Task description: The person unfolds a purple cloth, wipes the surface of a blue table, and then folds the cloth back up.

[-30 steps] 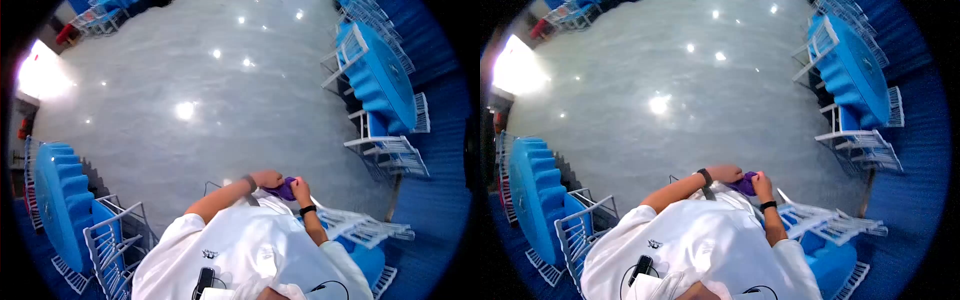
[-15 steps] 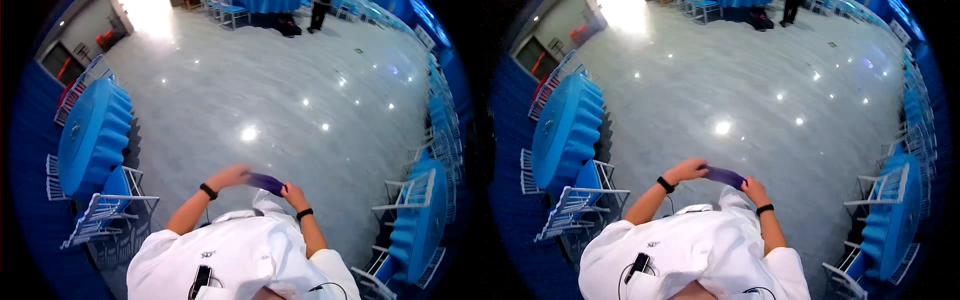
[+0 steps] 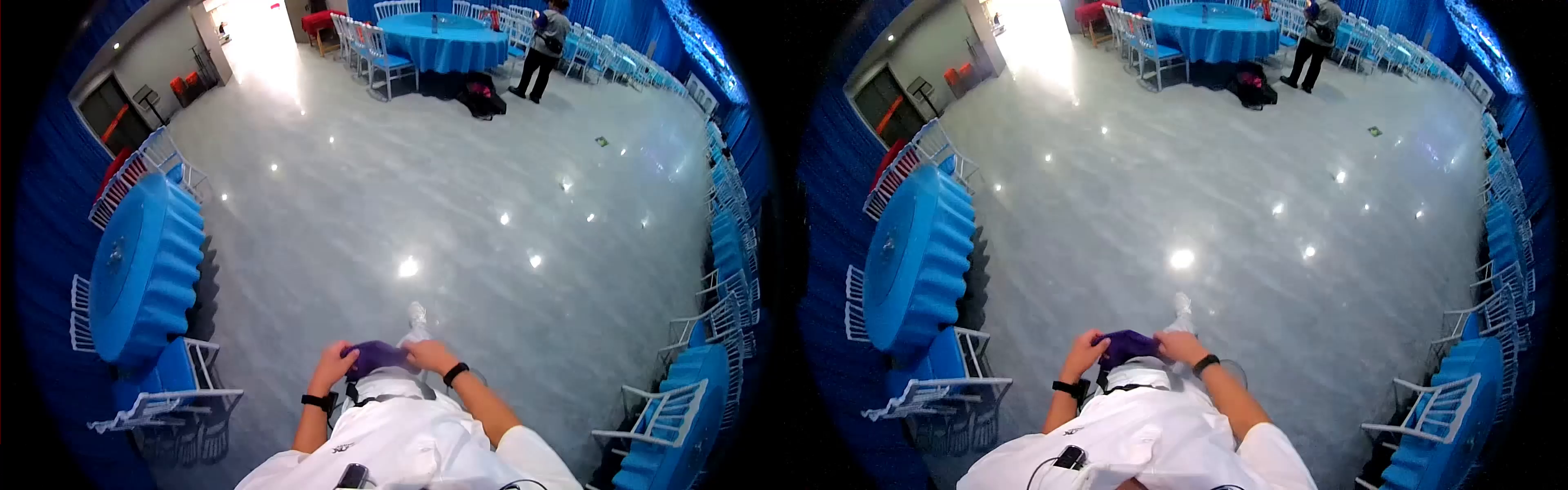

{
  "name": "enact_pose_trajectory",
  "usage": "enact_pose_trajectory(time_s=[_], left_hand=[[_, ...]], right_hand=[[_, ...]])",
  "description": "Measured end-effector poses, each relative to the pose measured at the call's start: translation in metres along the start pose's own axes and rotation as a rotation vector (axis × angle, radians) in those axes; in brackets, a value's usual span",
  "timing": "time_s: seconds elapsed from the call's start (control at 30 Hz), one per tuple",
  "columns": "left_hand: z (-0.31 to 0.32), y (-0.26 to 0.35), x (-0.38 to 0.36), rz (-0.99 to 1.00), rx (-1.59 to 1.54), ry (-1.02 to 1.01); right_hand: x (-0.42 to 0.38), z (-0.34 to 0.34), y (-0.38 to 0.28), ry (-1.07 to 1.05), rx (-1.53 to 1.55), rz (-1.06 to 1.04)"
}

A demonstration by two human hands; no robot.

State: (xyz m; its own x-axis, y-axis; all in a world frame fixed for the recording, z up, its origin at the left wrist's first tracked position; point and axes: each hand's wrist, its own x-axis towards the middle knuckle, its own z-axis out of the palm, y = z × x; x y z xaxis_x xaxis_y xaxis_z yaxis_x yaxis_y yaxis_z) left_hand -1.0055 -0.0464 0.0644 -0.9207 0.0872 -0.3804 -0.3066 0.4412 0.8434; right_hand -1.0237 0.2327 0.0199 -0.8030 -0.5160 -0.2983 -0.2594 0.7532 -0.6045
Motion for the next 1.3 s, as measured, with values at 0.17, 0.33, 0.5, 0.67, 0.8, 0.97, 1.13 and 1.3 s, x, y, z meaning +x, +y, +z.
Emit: enact_pose_trajectory(time_s=[0.17,0.33,0.5,0.67,0.8,0.97,1.13,1.3], left_hand=[[0.017,0.076,0.152,0.175,0.063,-0.121],[0.044,0.174,0.285,0.213,0.011,-0.317],[0.071,0.255,0.374,0.589,0.311,-0.435],[0.056,0.299,0.469,0.61,0.397,-0.461],[0.023,0.307,0.55,0.548,0.44,-0.409],[0.0,0.295,0.623,0.343,0.384,-0.328],[-0.019,0.288,0.673,0.116,0.242,-0.231],[-0.046,0.265,0.717,-0.002,0.019,0.083]], right_hand=[[0.06,-0.06,0.098,0.061,0.068,0.223],[0.09,-0.162,0.158,0.106,0.118,0.301],[0.124,-0.227,0.198,0.208,0.121,0.415],[0.19,-0.268,0.256,0.434,0.037,0.307],[0.257,-0.334,0.267,0.442,0.485,0.35],[0.353,-0.406,0.315,0.433,0.563,0.349],[0.436,-0.45,0.33,0.359,0.437,0.216],[0.504,-0.485,0.337,0.072,0.419,0.186]])
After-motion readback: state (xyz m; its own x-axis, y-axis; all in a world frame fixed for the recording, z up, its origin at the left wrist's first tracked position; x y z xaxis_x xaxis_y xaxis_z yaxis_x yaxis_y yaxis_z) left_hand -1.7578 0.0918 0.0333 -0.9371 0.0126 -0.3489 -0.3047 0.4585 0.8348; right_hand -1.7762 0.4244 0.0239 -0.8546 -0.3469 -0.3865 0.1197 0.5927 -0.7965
